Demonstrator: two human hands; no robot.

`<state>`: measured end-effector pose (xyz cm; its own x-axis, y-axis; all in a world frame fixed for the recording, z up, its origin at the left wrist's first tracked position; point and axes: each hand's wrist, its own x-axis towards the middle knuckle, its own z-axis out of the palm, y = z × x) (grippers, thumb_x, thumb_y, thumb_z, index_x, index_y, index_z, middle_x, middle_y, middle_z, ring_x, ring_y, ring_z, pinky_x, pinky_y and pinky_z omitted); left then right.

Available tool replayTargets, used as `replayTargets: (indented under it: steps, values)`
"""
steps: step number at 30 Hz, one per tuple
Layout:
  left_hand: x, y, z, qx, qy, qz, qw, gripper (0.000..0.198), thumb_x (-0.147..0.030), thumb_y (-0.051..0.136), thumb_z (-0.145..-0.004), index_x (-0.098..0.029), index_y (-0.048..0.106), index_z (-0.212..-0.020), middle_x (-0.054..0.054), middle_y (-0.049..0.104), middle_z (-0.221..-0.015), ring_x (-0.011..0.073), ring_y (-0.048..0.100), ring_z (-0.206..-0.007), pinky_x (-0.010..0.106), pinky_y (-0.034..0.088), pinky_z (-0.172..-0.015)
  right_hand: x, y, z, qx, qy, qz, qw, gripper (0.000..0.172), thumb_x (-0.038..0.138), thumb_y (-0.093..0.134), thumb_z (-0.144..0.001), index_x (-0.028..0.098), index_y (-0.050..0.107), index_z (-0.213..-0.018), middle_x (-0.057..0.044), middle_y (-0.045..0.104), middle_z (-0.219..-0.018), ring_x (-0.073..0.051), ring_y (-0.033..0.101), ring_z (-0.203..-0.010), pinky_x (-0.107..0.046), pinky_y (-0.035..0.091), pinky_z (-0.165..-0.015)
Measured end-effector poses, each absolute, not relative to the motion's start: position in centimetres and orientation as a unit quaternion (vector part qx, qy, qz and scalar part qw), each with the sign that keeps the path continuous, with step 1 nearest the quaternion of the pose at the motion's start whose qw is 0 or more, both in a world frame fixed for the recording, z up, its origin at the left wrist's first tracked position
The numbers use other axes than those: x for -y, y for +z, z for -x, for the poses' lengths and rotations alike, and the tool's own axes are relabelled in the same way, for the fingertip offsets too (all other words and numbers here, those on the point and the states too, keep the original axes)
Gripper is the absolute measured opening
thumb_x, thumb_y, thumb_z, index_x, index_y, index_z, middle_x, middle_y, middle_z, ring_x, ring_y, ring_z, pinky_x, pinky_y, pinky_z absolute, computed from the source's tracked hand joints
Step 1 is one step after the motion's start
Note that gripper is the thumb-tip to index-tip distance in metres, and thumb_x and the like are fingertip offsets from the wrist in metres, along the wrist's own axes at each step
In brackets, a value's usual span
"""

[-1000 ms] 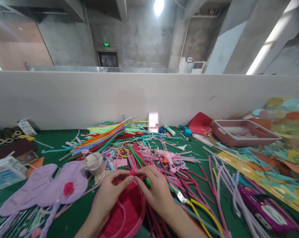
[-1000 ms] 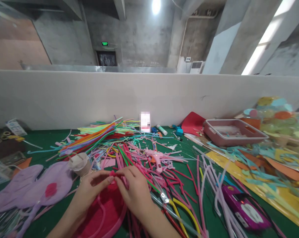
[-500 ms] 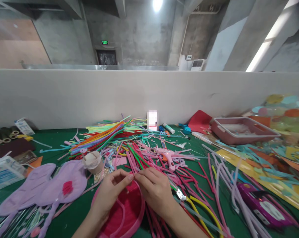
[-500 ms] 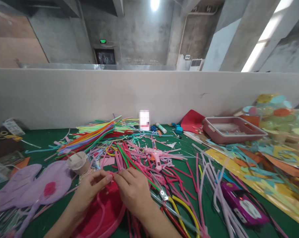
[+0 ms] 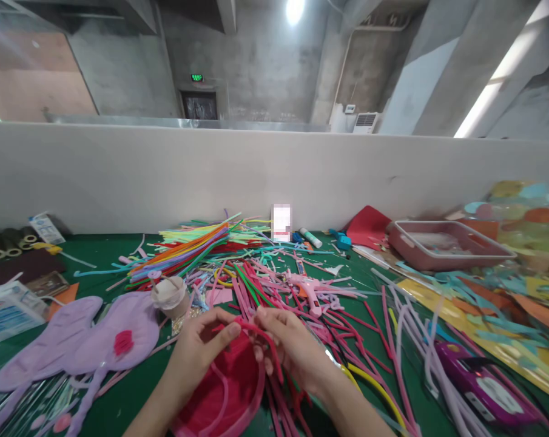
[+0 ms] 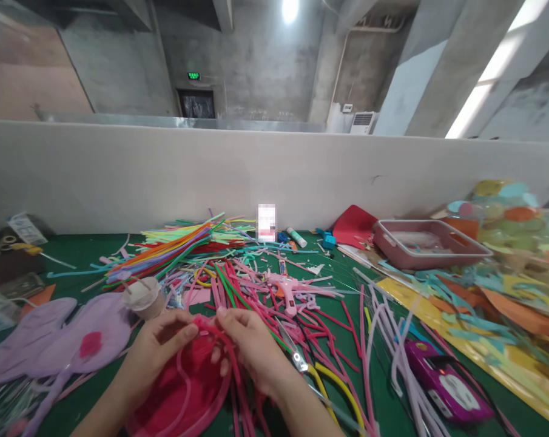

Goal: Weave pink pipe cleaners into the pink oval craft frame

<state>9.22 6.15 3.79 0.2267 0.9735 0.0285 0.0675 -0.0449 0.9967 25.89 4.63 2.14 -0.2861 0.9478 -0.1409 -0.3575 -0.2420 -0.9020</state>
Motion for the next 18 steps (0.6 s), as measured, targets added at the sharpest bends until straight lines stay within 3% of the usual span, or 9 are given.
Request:
replayTargets:
  steps: [3,9,15,18]
  values:
    - [-6.09,3.65,-8.95,-0.421,0.414,-0.603,0.537,0.021,-0.040,0.073,-0.073,-0.019,0.069,-0.076,0.002,0.070,-0.070,0.0186,0.064,-0.068,0.026,0.049,-0.066,-4.47,2.68,-26.28,0.342,0.785,0.310,0.413,0.042,0.052,0.074,-0.075,0.011,0.064,-0.076,-0.001,0.063,-0.065,-0.006,0.054,-0.041,-0.013,0.040,-0.033]
    - [-6.11,3.35,-8.69,-0.422,0.395,-0.639,0.507,0.020,-0.039,0.069,-0.078,-0.020,0.068,-0.080,0.001,0.068,-0.072,0.0165,0.062,-0.067,0.024,0.046,-0.062,-4.27,2.61,-26.49,0.327,0.792,0.305,0.416,0.034,0.037,0.084,-0.066,0.012,0.063,-0.075,0.000,0.066,-0.064,-0.007,0.058,-0.046,-0.013,0.041,-0.037]
    - [-5.86,3.41,-8.84,-0.438,0.407,-0.652,0.466,0.018,-0.037,0.067,-0.079,-0.019,0.066,-0.076,-0.001,0.063,-0.069,0.0143,0.056,-0.062,0.022,0.043,-0.057,-4.37,2.13,-26.04,0.415,0.704,0.361,0.449,0.038,0.047,0.079,-0.068,0.014,0.062,-0.075,0.004,0.058,-0.057,-0.007,0.053,-0.045,-0.016,0.041,-0.041]
    - [-5.85,3.26,-8.95,-0.439,0.415,-0.647,0.464,0.015,-0.034,0.067,-0.079,-0.019,0.065,-0.076,-0.002,0.062,-0.068,0.0130,0.055,-0.060,0.022,0.043,-0.057,-4.27,2.27,-25.91,0.514,0.585,0.411,0.474,0.036,0.049,0.073,-0.074,0.015,0.063,-0.074,0.002,0.058,-0.062,-0.008,0.053,-0.053,-0.019,0.042,-0.049]
